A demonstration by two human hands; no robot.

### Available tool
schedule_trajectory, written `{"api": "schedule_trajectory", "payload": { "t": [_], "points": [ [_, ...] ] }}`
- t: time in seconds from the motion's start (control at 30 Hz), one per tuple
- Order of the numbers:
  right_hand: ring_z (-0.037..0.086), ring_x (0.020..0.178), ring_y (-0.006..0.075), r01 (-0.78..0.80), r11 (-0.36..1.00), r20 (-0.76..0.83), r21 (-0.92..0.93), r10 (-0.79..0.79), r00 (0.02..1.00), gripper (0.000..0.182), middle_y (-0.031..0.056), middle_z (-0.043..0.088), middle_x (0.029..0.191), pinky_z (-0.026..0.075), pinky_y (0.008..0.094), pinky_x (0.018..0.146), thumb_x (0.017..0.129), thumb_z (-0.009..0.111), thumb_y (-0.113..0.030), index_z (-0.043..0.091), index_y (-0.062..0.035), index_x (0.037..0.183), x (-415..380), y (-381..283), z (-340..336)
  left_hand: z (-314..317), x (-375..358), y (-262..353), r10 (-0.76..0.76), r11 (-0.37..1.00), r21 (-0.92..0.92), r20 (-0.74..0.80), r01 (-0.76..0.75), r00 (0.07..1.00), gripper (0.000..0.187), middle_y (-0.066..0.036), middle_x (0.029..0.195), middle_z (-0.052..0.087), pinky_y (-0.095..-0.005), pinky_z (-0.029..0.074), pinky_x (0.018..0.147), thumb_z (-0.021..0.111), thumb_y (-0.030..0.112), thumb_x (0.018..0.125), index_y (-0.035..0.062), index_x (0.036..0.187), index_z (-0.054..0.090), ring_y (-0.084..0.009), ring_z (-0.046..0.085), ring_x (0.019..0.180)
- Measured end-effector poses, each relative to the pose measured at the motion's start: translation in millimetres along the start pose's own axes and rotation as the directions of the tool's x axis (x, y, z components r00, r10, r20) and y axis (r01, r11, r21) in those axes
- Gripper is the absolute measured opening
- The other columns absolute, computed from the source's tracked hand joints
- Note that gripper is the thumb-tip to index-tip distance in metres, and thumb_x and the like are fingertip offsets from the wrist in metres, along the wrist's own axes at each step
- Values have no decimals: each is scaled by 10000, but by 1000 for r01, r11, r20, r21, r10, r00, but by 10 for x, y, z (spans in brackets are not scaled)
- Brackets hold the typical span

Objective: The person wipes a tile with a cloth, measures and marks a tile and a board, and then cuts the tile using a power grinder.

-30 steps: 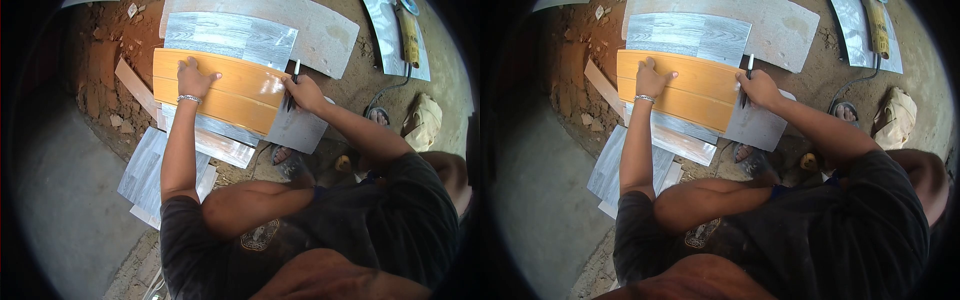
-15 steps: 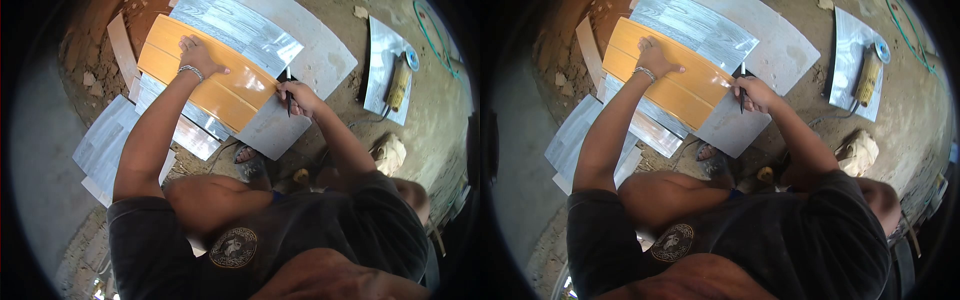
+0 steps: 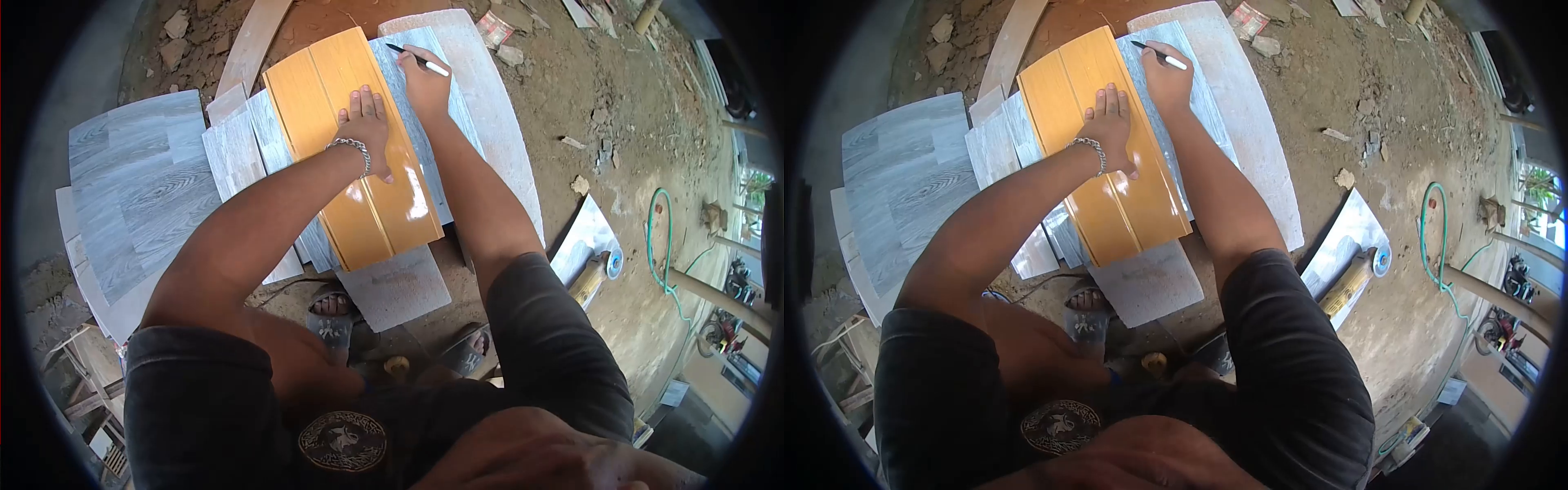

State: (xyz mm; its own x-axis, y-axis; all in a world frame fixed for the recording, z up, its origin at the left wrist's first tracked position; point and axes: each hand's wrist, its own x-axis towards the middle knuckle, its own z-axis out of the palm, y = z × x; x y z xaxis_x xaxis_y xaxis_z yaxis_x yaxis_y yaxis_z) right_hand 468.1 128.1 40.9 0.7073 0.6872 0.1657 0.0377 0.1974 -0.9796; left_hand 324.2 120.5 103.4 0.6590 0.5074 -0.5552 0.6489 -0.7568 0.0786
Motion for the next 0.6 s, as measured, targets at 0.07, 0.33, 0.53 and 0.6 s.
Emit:
{"api": "schedule_trajectory", "payload": {
  "t": [0.07, 0.33, 0.53, 0.6],
  "points": [
    [623, 668, 96, 11, 1000, -19, -6, -11, 1000, 194, 57, 714, 770, 488, 236, 659, 913, 666, -106, 741, 27, 1033, 125, 72, 162, 12, -2, -43, 1, 1000, -14, -5, -1, 1000, 1484, -380, 1624, -28, -537, 238, 1223, 944, 483, 588, -138, 1552, 2, -491, 51, 1532],
    [625, 665, 124, 107, 970, 29, -219, -103, 994, 227, 56, 715, 757, 499, 278, 654, 901, 677, -187, 759, 4, 991, 192, 81, 251, 0, -1, -9, -7, 1000, -23, 5, 7, 1000, 1475, -375, 1626, -32, -542, 224, 1226, 955, 429, 579, -136, 1553, 3, -479, 35, 1537],
    [737, 819, 179, 164, 957, 105, -238, -142, 984, 179, 134, 764, 888, 571, 305, 777, 900, 684, -110, 746, 21, 1004, 188, 109, 267, -10, 20, 2, -12, 1000, -16, -2, 12, 1000, 1482, -379, 1623, -30, -540, 232, 1225, 957, 438, 575, -140, 1551, 4, -493, 48, 1531],
    [737, 825, 179, 200, 952, 121, -233, -175, 977, 185, 140, 763, 896, 567, 303, 766, 906, 681, -119, 746, 11, 1020, 169, 97, 256, 8, 7, 1, -17, 1000, -13, -2, 17, 1000, 1485, -380, 1622, -30, -540, 236, 1224, 958, 443, 573, -141, 1550, 4, -496, 50, 1530]
  ]
}}
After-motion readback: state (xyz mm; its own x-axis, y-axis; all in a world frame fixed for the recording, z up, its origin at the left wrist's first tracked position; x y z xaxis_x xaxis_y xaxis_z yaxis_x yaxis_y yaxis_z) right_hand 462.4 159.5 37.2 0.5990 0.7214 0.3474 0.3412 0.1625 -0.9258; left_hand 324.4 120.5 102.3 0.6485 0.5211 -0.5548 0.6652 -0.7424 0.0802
